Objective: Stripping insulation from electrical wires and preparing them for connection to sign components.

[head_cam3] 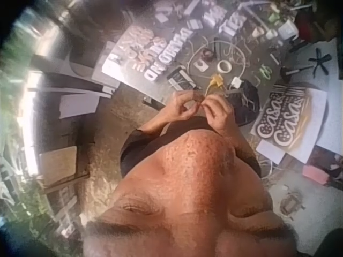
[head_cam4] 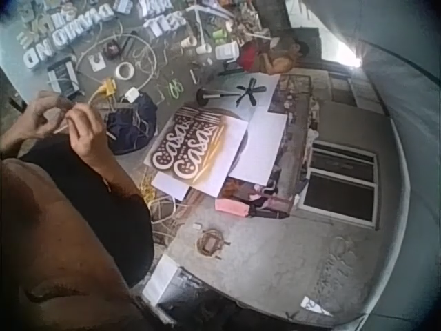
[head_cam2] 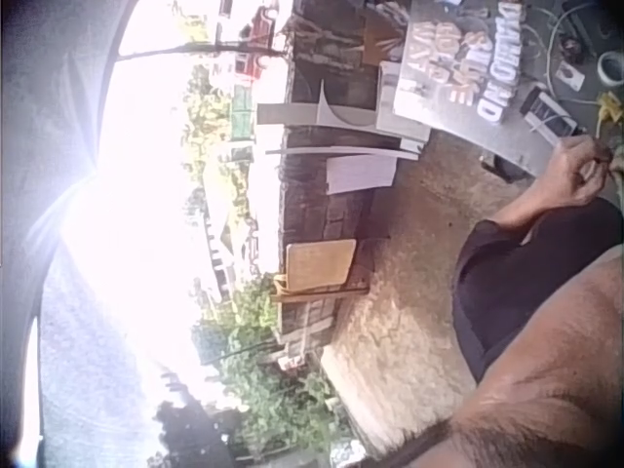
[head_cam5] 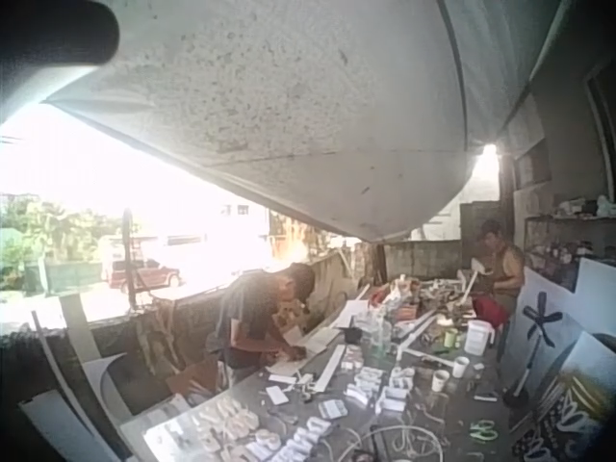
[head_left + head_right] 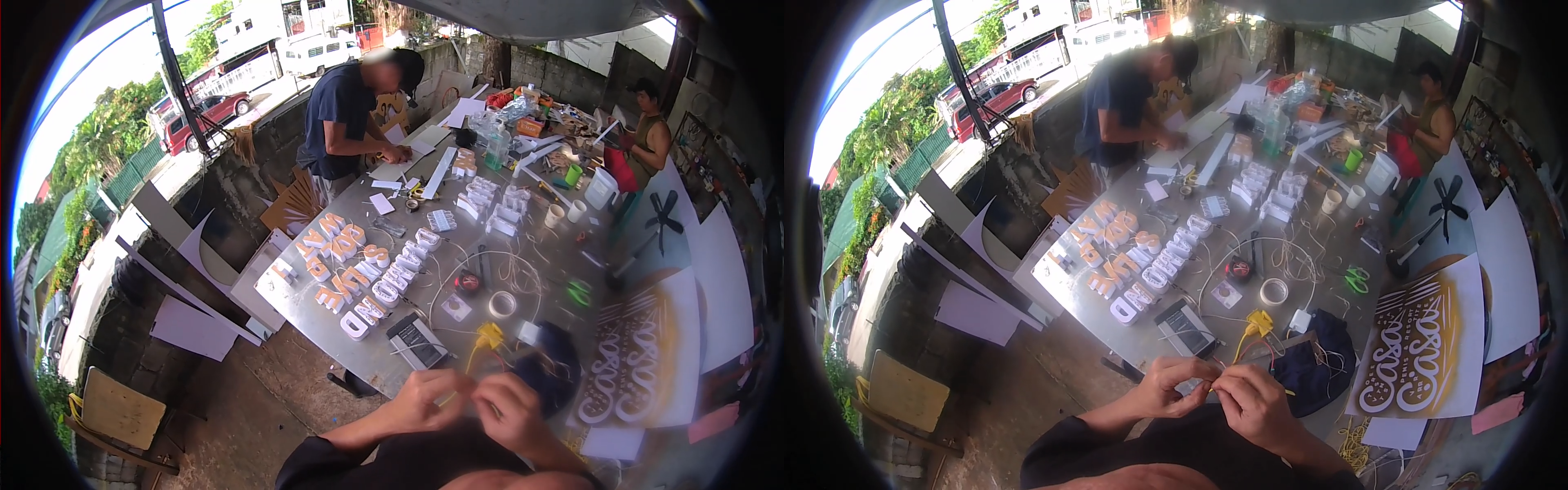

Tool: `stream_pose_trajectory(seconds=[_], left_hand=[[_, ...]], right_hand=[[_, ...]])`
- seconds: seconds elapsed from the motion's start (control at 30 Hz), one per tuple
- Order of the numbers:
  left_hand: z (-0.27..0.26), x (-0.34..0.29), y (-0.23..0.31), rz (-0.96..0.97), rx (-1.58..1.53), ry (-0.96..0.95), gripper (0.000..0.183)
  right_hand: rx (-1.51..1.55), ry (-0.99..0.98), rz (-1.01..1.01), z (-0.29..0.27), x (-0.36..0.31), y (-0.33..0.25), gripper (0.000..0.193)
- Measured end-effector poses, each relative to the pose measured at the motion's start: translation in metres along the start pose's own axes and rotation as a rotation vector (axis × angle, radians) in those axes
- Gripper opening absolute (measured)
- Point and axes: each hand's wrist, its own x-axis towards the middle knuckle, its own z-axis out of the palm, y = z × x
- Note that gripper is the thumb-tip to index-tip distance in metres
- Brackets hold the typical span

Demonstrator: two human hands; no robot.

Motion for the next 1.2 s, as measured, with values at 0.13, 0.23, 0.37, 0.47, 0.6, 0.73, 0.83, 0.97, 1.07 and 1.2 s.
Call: stream_pose_trajectory(seconds=[0.13, 0.23, 0.37, 0.47, 0.6, 0.73, 0.83, 0.97, 1.07, 1.2], left_hand=[[-0.004, 0.000, -0.002, 0.000, 0.004, -0.061, 0.013], [-0.004, 0.002, -0.004, 0.027, -0.126, -0.073, 0.009], [0.000, -0.003, -0.009, -0.026, -0.251, -0.102, 0.009], [0.002, -0.008, -0.014, -0.067, -0.317, -0.121, 0.009], [0.005, -0.007, -0.014, -0.064, -0.213, -0.003, 0.009], [0.018, -0.006, -0.022, 0.176, 0.174, 0.236, 0.009], [0.017, -0.002, -0.030, 0.409, 0.467, 0.298, 0.009], [0.015, 0.005, -0.032, 0.491, 0.511, 0.263, 0.009], [0.014, 0.006, -0.033, 0.519, 0.496, 0.196, 0.010], [0.013, 0.008, -0.030, 0.561, 0.467, 0.133, 0.013]], right_hand=[[-0.087, -0.031, -0.129, -0.005, 0.007, 0.001, 0.024], [-0.059, -0.084, -0.182, -0.003, 0.002, 0.007, 0.027], [-0.123, -0.107, -0.250, -0.005, 0.000, 0.004, 0.027], [-0.185, -0.166, -0.293, -0.007, -0.002, 0.006, 0.027], [-0.276, -0.078, -0.306, -0.006, 0.003, 0.009, 0.023], [-0.121, 0.111, 0.004, 0.005, 0.001, 0.004, 0.013], [0.406, -0.071, 0.468, 0.006, -0.005, 0.006, 0.016], [0.639, -0.035, 0.598, 0.011, -0.013, 0.016, 0.019], [0.618, -0.047, 0.575, 0.007, -0.015, 0.018, 0.017], [0.721, -0.066, 0.678, 0.002, -0.017, 0.014, 0.016]])
